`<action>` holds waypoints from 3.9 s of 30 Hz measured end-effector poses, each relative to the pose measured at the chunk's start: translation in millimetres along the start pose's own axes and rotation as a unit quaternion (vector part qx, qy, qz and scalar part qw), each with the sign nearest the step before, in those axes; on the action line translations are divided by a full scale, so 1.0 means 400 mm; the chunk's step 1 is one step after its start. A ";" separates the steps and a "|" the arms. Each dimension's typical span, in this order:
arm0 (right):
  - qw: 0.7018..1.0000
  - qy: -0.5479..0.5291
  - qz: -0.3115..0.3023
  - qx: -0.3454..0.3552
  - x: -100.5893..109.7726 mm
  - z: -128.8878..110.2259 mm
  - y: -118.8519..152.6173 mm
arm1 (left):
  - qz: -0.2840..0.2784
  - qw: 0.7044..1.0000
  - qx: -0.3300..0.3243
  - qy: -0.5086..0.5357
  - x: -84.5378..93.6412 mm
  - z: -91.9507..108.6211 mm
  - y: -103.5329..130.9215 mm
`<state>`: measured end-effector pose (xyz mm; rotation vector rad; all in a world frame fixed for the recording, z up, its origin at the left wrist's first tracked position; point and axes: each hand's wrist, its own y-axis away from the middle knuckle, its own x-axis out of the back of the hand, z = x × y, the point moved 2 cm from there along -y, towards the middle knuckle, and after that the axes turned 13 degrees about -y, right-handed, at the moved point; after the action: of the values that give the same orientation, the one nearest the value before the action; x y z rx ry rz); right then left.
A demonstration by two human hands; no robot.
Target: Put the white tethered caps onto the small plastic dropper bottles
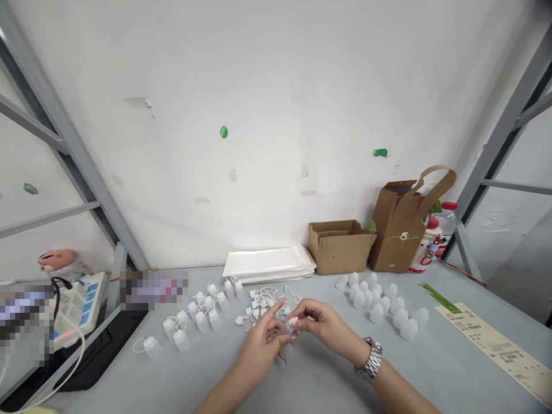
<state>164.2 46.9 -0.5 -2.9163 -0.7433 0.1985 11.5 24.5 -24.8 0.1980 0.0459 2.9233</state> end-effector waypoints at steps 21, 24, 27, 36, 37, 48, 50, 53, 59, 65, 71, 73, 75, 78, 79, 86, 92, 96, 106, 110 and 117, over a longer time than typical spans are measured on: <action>0.997 0.051 0.048 0.010 -0.011 0.017 0.000 | 0.011 0.998 0.027 -0.047 0.007 0.012 -0.007; 0.996 0.076 0.023 0.034 -0.005 0.004 0.001 | 0.015 0.998 0.030 -0.059 0.014 0.011 -0.011; 0.995 0.095 0.007 0.032 -0.003 -0.002 0.002 | 0.022 0.996 0.031 -0.075 0.017 0.011 -0.008; 0.978 0.197 0.065 0.028 -0.013 0.028 0.001 | 0.063 0.979 -0.012 -0.195 0.022 0.002 0.003; 0.981 0.186 0.050 0.036 -0.012 0.023 0.001 | 0.064 0.979 -0.013 -0.193 0.024 0.001 0.002; 0.986 0.165 -0.003 -0.011 0.011 -0.013 -0.001 | 0.032 0.992 -0.081 -0.096 0.025 0.010 -0.002; 0.982 0.188 0.013 0.009 0.007 -0.018 -0.003 | 0.025 0.996 -0.065 -0.055 0.026 0.014 -0.003; 0.978 0.207 0.022 0.031 0.002 -0.021 -0.004 | -0.005 0.999 -0.032 0.014 0.024 0.024 -0.002; 0.976 0.211 0.022 0.055 0.001 -0.019 0.002 | -0.040 0.994 0.015 0.096 0.018 0.046 0.012; 0.985 0.171 0.031 0.021 0.003 -0.035 0.003 | 0.007 0.999 -0.048 -0.009 0.028 0.038 0.005; 0.971 0.193 0.110 0.085 0.001 -0.026 0.008 | 0.037 0.984 -0.085 -0.150 0.028 0.013 0.005; 0.960 0.209 0.143 0.121 -0.001 -0.019 0.011 | 0.042 0.977 -0.098 -0.185 0.026 0.006 0.007; 0.951 0.223 0.153 0.151 -0.004 -0.014 0.012 | 0.041 0.974 -0.098 -0.199 0.024 0.000 0.009; 0.951 0.238 0.115 0.161 -0.011 -0.010 0.011 | 0.033 0.976 -0.085 -0.197 0.022 -0.007 0.011; 0.952 0.242 0.099 0.157 -0.013 -0.010 0.010 | 0.030 0.976 -0.084 -0.196 0.021 -0.008 0.011; 0.959 0.257 0.045 0.115 -0.012 -0.014 0.008 | 0.015 0.972 -0.082 -0.220 0.019 -0.012 0.011; 0.932 0.346 0.061 0.086 -0.026 0.002 0.009 | 0.038 0.946 -0.128 -0.295 0.027 -0.011 0.014; 0.938 0.328 0.076 0.079 -0.029 0.001 0.011 | 0.044 0.940 -0.132 -0.311 0.030 -0.010 0.015; 0.930 0.350 0.083 0.076 -0.028 0.013 0.011 | 0.029 0.934 -0.140 -0.327 0.020 -0.011 0.019; 0.938 0.334 0.057 0.071 -0.030 0.007 0.012 | 0.041 0.938 -0.130 -0.320 0.026 -0.017 0.015; 0.940 0.329 0.025 0.082 -0.025 -0.007 0.017 | 0.065 0.942 -0.115 -0.307 0.036 -0.018 0.010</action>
<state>159.2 35.9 2.2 -2.5753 -0.5023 -0.6482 -4.2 23.6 -29.9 1.0890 -0.4160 2.8146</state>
